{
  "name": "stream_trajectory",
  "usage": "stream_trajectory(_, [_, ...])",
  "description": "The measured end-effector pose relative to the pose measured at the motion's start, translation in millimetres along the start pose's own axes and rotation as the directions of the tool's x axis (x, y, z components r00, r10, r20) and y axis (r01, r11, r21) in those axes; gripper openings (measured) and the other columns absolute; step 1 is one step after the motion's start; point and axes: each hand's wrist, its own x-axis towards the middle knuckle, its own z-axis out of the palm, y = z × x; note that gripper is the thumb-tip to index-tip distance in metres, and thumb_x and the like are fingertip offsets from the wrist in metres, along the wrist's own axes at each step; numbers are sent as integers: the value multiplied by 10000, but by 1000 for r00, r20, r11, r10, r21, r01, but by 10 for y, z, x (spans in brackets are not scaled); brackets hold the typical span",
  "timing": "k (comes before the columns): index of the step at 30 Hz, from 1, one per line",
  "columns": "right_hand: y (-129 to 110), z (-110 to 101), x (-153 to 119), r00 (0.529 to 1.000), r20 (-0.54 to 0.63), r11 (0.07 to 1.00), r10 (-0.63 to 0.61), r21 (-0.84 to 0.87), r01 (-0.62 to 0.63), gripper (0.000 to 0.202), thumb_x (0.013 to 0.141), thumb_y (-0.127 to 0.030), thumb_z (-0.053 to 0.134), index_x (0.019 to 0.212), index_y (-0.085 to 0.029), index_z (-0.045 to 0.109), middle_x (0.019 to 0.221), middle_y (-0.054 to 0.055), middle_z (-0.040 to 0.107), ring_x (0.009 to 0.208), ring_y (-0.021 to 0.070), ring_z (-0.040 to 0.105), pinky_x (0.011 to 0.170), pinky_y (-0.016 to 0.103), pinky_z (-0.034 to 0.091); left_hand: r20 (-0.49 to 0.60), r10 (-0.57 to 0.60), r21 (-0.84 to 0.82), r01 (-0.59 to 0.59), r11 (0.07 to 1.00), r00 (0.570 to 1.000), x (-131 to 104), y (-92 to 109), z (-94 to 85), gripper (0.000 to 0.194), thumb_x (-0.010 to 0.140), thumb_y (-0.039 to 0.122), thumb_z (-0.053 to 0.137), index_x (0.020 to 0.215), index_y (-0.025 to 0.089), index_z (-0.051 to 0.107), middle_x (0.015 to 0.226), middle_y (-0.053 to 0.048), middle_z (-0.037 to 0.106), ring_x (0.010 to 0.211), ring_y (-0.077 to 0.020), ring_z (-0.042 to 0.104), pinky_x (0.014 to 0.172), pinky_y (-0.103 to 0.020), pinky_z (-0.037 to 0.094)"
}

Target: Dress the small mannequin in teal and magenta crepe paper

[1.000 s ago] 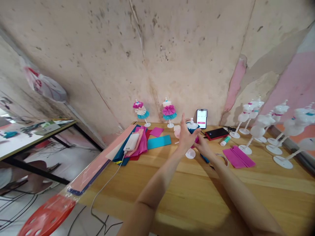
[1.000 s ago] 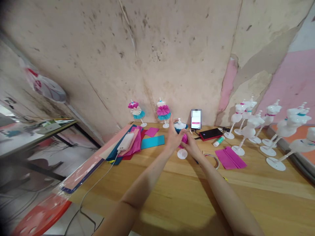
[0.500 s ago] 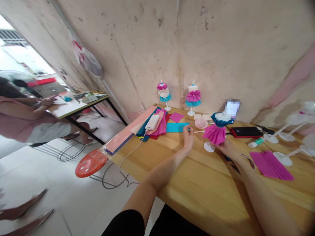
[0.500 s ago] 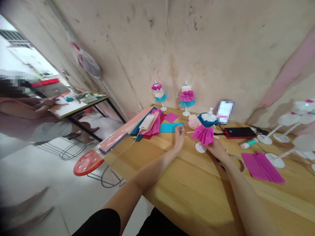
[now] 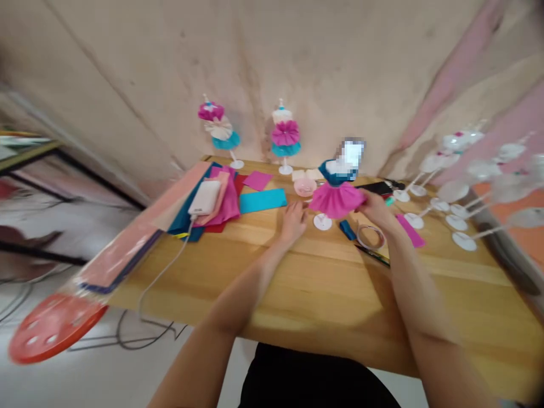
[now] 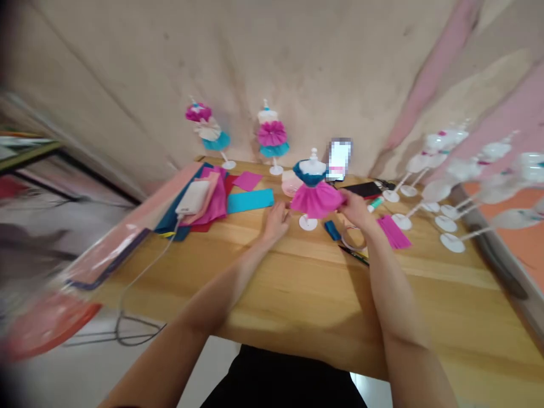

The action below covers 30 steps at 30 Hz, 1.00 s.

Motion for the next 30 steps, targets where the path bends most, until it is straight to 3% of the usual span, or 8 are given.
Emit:
stream_trajectory(5, [-35,-538,-209,994,113,979,-15,-198,37,273,845,-409,614,975,-181,689,828,54,708,725,182,623,663,308,455,188,134,10,-138,990,973,-30,63,90,439,819,297,607,1219,166,483,1200,-105,628,1148,-228,567,1062,-396,369])
stream_trajectory(9, [27,-125,-568,983,180,902,-49,-414,120,291,810,-472,658,930,-210,693,923,102,713,858,258,625,793,390,457,255,153,187,-204,961,955,-88,153,145,614,735,439,715,1232,157,488,1166,-133,640,1195,-295,542,1127,-473,275])
stream_trajectory(13, [87,295,-865,983,103,868,-153,-461,184,219,847,-401,622,921,-208,696,1034,150,692,1090,333,555,1063,540,261,276,194,263,-268,927,941,-122,158,204,513,793,360,672,1234,171,490,1112,-120,661,1169,-285,559,1177,-489,164])
stream_trajectory(17, [47,348,-955,1000,16,999,10,-53,-9,214,861,-417,601,814,-231,696,948,112,694,1095,307,552,1080,504,265,253,159,269,-227,936,954,-129,130,229,454,823,346,634,1223,186,493,1135,-123,651,1187,-280,548,1170,-490,174])
stream_trajectory(20, [-14,307,-972,979,74,931,190,303,-204,271,819,-493,634,864,-232,690,897,66,692,950,262,613,899,426,447,242,150,266,-215,940,958,-110,134,210,471,817,360,634,1225,178,488,1168,-124,629,1194,-277,534,1141,-482,224])
stream_trajectory(24, [-57,295,-1032,957,170,836,236,467,-289,333,814,-510,627,891,-191,684,905,76,694,816,211,641,697,343,501,96,79,188,-96,977,992,-144,243,131,356,841,370,590,1119,158,525,1144,-129,610,1125,-258,549,1005,-429,386])
stream_trajectory(27, [-63,307,-1100,950,174,789,258,530,-312,324,807,-501,641,879,-188,677,885,79,684,778,198,631,641,321,495,24,-27,-26,27,999,999,-331,433,96,226,914,340,469,1042,168,540,1029,-98,627,953,-193,594,883,-371,461])
stream_trajectory(30, [-76,330,-1181,940,204,750,275,566,-342,301,797,-491,662,865,-198,669,855,58,679,752,182,622,630,303,491,164,-67,-386,127,914,984,-594,677,142,299,913,419,485,1099,191,539,1030,-80,640,908,-159,608,807,-316,494])
